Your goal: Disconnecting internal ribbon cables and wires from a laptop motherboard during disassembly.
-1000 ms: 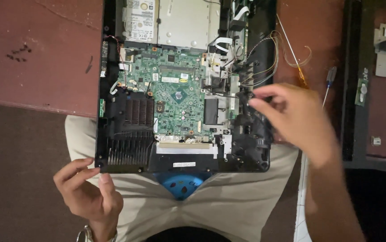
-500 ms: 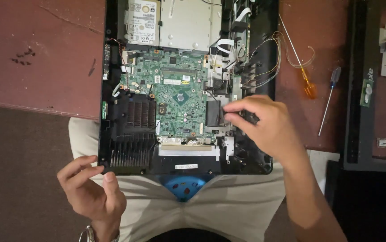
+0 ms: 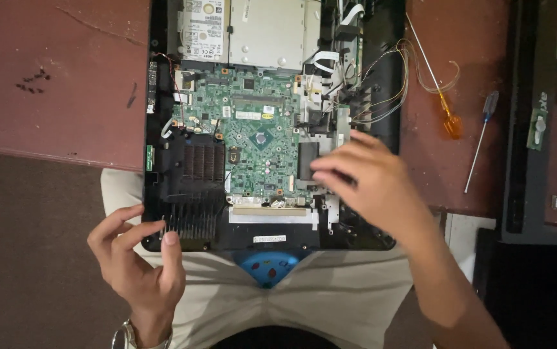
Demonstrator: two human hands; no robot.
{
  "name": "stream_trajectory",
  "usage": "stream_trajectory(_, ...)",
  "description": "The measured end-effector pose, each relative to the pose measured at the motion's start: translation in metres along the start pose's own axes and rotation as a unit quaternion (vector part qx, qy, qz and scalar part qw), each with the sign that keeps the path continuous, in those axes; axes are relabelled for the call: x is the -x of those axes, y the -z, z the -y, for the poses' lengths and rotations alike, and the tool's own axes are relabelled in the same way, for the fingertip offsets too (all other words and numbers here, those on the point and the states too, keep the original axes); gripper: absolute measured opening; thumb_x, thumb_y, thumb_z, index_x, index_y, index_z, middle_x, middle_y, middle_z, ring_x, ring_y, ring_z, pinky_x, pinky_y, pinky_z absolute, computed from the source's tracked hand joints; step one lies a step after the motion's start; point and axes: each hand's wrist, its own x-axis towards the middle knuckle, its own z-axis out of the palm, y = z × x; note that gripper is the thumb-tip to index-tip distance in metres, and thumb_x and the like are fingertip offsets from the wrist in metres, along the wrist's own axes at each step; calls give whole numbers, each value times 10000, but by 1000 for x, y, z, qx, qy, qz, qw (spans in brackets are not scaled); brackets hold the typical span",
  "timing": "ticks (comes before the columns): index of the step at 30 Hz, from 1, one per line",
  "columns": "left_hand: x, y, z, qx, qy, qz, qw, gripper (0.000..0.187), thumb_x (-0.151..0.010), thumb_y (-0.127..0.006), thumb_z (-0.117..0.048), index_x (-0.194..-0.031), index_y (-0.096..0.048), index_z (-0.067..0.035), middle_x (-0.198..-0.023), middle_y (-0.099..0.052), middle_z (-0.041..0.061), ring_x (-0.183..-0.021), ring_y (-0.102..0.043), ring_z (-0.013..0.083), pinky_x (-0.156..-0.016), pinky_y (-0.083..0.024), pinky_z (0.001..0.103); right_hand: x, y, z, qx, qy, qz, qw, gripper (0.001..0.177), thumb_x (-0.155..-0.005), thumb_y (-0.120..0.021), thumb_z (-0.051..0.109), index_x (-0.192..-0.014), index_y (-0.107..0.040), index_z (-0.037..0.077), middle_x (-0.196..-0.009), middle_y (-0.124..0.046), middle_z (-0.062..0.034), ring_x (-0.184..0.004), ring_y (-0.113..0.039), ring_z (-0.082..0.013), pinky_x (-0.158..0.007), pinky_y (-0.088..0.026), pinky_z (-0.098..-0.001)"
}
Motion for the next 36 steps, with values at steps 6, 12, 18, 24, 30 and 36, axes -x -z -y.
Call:
stream_trajectory(6,3,0,-2,12,8,-3,1000,157,-1078,-590,-241,-1117,-579,-89,-1296,-515,179,-1077,-560,289,-927,-467,430,-17,51,-1,-92,-221,13,971,247,-1005,-619,241,-1163,-740,95,-1171,-767,-34,-1074,-711,-180,-966,-559,-422)
stream_trajectory(12,-2,0,-5,22,-4,-16,1000,185,-1069,-588,-191,-1105,-567,-10,-1242,-486,229,-1140,-592,349,-972,-533,476,-40,66,37,-185,-430,115,876,386,-965,-627,203,-1340,-707,158,-826,-710,-71,-577,-610,-155,-544,-711,-329)
stream_trajectory(18,-4,0,-9,19,1,-3,1000,206,-1088,-564,-217,-1127,-562,-15,-1254,-492,221,-1145,-574,360,-1017,-517,506,-47,74,43,-221,-401,125,880,461,-934,-620,239,-1391,-640,189,-1281,-712,-69,-586,-686,-166,-512,-649,-297)
stream_trajectory(24,-5,-3,-7,21,-3,-17,1000,219,-1084,-577,-197,-1108,-568,20,-1227,-519,247,-1139,-553,360,-1002,-495,487,-56,65,40,-318,-323,72,889,509,-938,-629,174,-1437,-564,99,-1357,-654,-193,-601,-721,-153,-450,-665,-266)
stream_trajectory(30,-3,-2,-9,32,16,-11,999,206,-1078,-578,-197,-1118,-554,4,-1236,-499,237,-1154,-573,375,-1034,-520,516,-43,51,34,-133,-297,70,943,428,-938,-657,278,-1363,-660,234,-1241,-779,-34,-557,-724,-94,-421,-514,-226)
stream_trajectory(36,-5,-3,-2,20,8,-15,1000,179,-1083,-582,-184,-1119,-570,-9,-1217,-537,228,-1161,-560,346,-1026,-513,491,-19,35,34,-158,-329,-13,931,316,-900,-741,274,-1213,-776,255,-1057,-832,11,-724,-700,-48,-678,-512,-189)
